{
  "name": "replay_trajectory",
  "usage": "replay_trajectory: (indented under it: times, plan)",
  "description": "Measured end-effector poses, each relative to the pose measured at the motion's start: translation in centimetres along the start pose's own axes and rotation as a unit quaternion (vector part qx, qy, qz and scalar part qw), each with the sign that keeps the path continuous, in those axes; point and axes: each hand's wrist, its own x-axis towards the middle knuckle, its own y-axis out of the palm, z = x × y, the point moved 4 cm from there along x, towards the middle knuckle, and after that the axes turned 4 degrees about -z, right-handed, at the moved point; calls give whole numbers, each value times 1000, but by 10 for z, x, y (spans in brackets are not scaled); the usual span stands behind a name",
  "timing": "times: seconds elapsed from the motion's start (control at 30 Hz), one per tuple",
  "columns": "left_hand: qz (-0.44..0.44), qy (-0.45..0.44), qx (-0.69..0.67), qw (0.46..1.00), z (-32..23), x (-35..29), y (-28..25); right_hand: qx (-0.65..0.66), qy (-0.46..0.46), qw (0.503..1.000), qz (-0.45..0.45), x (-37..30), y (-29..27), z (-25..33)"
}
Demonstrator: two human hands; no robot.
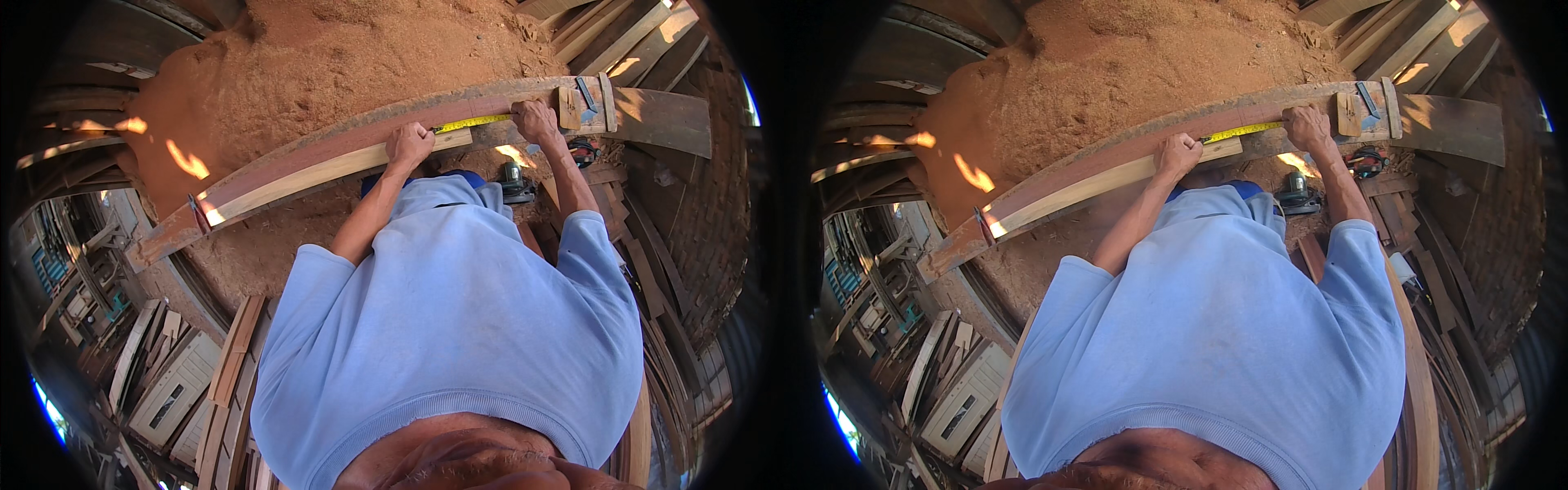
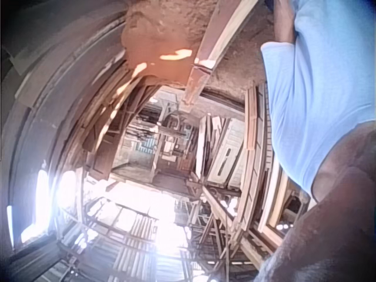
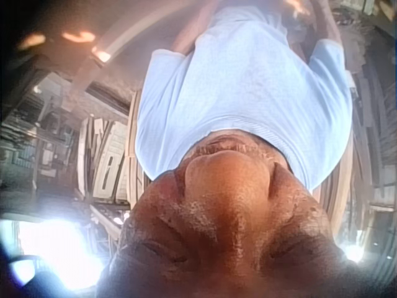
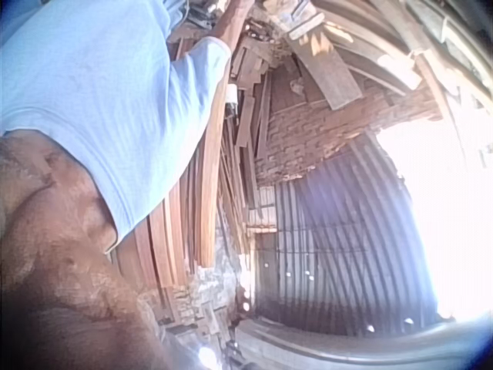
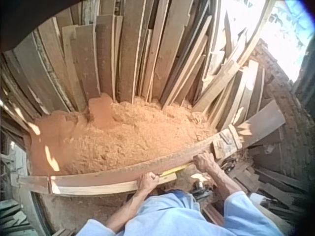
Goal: The person measures a wooden plank with a tape measure and marks it with a pencil. They then use a try square to draw a straight line across the plank.
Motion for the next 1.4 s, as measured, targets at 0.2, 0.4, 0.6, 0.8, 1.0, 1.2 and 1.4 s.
replay_trajectory:
  times: [0.2, 0.4, 0.6, 0.8, 1.0, 1.2, 1.4]
  plan:
    - [-2, 0, 2, 1000, 0, -1, -2, 0, 11, 1000, 6, 0, 0, 1]
    - [13, -18, -1, 1000, -2, -3, -3, 28, 17, 999, -2, -2, 2, -5]
    - [21, -21, -8, 1000, -3, -2, -1, 165, 7, 985, -39, -3, 10, -22]
    - [-12, 19, -30, 999, 7, -3, 4, 215, -47, 974, -45, 7, 12, -19]
    - [-67, 37, -54, 996, 13, 2, 16, 446, 46, 890, 86, -4, 23, 6]
    - [-109, 41, -74, 990, 17, -9, 12, 477, 24, 868, 137, 14, 20, 55]
    - [-110, 77, -138, 981, 18, -10, 11, 443, 20, 877, 183, 24, 10, 93]
